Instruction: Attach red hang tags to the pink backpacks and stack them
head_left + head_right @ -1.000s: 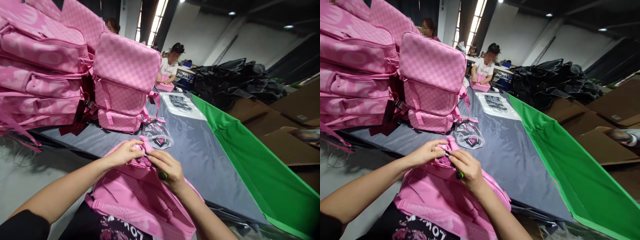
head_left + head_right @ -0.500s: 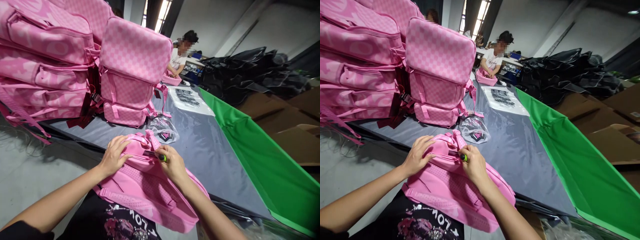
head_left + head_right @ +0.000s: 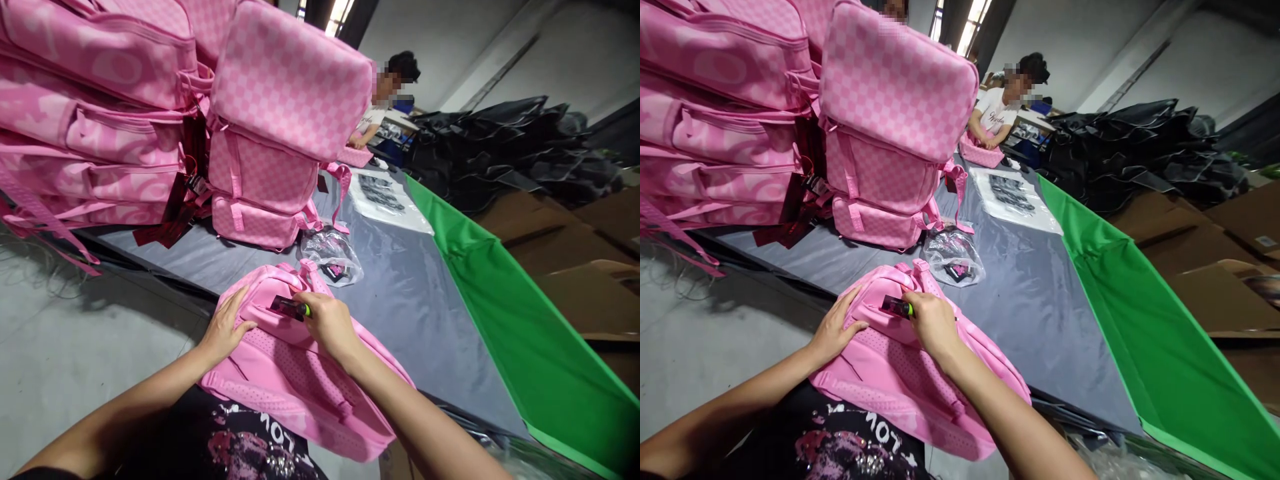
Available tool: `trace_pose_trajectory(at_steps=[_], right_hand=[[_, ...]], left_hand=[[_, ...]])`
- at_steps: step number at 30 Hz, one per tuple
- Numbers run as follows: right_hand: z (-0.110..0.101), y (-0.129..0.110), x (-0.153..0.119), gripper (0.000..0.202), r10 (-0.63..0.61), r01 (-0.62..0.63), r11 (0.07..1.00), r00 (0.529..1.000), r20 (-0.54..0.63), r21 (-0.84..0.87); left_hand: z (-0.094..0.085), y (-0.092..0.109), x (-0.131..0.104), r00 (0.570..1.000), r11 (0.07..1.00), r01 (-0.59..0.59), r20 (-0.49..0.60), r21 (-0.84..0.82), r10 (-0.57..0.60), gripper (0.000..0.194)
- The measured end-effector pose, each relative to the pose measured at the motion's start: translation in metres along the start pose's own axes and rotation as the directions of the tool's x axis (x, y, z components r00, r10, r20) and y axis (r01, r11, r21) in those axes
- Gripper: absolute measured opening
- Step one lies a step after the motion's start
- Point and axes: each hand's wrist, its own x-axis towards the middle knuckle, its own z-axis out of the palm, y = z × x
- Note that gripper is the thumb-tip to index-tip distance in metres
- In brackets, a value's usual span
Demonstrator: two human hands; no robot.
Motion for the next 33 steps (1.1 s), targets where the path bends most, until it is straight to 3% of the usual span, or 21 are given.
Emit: trace_pose_trajectory(at_steps=[2,4,6,8,13,18,23,26,31,33], right_hand=[[0.003,-0.003,0.004,0.030,0.010,-0.009,1.000,0.999,0.045,-0.019],[0.010,-0.005,0.007,0.022,-0.011,0.017,0.999,0.985,0.170,-0.034],[0.019,-0.008,0.010,0.016,-0.055,0.088,0.992,0.951,0.305,-0.094],[0.027,-0.011,0.012,0.018,-0.088,0.163,0.970,0.926,0.367,-0.179],[0.032,-0.020,0.022,0.023,-0.125,0.246,0.937,0.899,0.420,-0.247],[0.023,-0.026,0.027,0.024,-0.159,0.302,0.920,0.872,0.464,-0.251],[0.024,-0.033,0.033,0.029,-0.265,0.328,0.929,0.913,0.311,-0.172],[0.035,-0.040,0.051,0.026,-0.401,0.428,0.902,0.876,0.269,-0.047],[0.031,-0.038,0.058,0.020,-0.473,0.548,0.824,0.805,0.358,-0.145],[0.021,-0.024,0.044,0.013,-0.385,0.504,0.832,0.825,0.414,-0.230]], left_hand=[[0.000,-0.002,-0.001,1.000,1.000,-0.007,-0.005,-0.003,0.007,0.072],[0.001,-0.004,-0.002,1.000,1.000,-0.017,-0.012,-0.003,0.017,0.073],[0.003,-0.006,-0.002,1.000,1.000,-0.020,-0.019,-0.006,0.019,0.075],[0.005,-0.008,-0.003,1.000,1.000,-0.017,-0.016,-0.007,0.017,0.076],[0.009,-0.012,-0.002,1.000,1.000,-0.017,-0.025,0.002,0.017,0.075],[0.010,-0.012,-0.004,1.000,1.000,0.011,-0.005,0.010,-0.011,0.080],[0.016,-0.021,-0.007,0.989,0.989,0.146,0.008,0.008,-0.146,0.092],[0.022,-0.036,-0.006,0.993,0.993,0.115,0.023,-0.024,-0.114,0.077],[0.025,-0.052,-0.002,0.995,0.996,0.092,0.024,0.013,-0.092,0.071],[0.023,-0.047,-0.002,0.993,0.992,0.117,0.006,0.048,-0.117,0.069]])
